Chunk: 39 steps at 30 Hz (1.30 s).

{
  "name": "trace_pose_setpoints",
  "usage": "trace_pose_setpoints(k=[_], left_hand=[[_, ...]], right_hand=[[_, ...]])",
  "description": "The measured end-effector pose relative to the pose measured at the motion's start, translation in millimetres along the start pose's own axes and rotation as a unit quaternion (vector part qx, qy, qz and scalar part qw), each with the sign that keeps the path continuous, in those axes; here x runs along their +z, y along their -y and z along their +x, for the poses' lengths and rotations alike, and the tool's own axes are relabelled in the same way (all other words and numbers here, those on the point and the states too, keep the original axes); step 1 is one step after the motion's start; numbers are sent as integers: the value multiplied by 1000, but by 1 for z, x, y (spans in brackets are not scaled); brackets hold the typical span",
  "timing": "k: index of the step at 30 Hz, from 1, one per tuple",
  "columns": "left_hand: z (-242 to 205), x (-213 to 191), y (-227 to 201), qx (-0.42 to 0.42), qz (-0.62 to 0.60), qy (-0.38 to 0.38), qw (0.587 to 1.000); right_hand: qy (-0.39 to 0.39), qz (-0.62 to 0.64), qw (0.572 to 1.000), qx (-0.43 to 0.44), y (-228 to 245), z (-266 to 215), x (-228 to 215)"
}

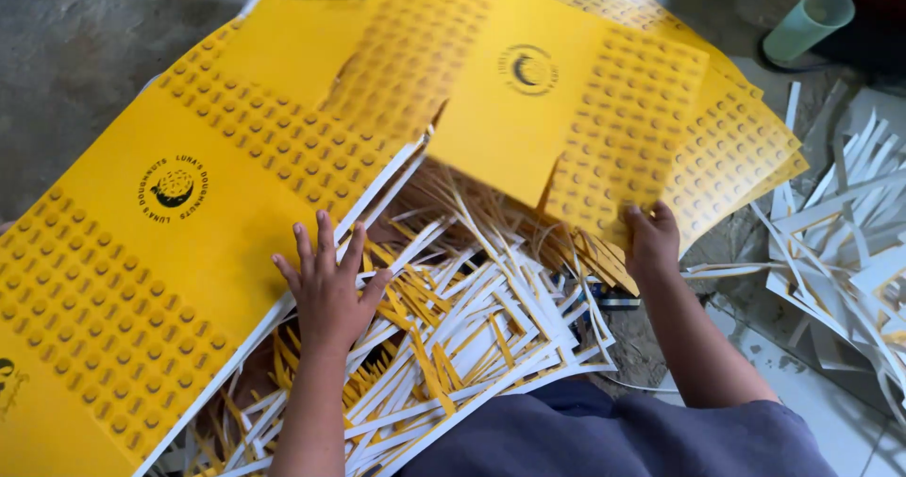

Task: Peeling off waste paper strips from the edges of printed paper bags

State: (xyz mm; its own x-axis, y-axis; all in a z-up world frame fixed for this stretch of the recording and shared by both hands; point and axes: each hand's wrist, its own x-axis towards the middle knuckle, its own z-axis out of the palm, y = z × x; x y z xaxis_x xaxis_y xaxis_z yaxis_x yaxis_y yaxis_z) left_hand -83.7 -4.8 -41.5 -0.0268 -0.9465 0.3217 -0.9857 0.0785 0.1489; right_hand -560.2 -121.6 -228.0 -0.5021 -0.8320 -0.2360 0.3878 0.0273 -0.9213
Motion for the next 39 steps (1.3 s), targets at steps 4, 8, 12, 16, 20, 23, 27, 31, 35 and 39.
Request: trace_pose_setpoints(k=[4,8,12,16,20,23,27,31,35,39], left_hand=[[0,6,2,-11,12,27,1000],[-1,7,6,-35,40,44,998],[-1,8,11,-53,48,42,997],[-3,13,13,-55,46,39,997],[-5,15,14,-51,51,31,997],[-4,14,12,-48,54,27,997],[-4,13,13,-42,55,21,997],[-8,2,24,-63,13,11,998],[-40,-26,59,-134,46,-25,990],[-108,-60,103,-222,138,-76,962]], right_hand=[[-82,6,996,13,-41,24,-57],[-157,-42,986,-27,-63,33,-98],[-193,-123,973,-29,-58,26,-106],[-194,-204,958,-47,-25,0,-86],[-204,-337,915,-92,-2,-29,-60],[-169,-457,859,-157,26,-48,-23],[1,-646,740,-188,25,-44,3],[180,-699,669,-179,22,-57,5],[181,-689,678,-180,5,-36,-11],[180,-668,674,-261,-5,-9,-25]])
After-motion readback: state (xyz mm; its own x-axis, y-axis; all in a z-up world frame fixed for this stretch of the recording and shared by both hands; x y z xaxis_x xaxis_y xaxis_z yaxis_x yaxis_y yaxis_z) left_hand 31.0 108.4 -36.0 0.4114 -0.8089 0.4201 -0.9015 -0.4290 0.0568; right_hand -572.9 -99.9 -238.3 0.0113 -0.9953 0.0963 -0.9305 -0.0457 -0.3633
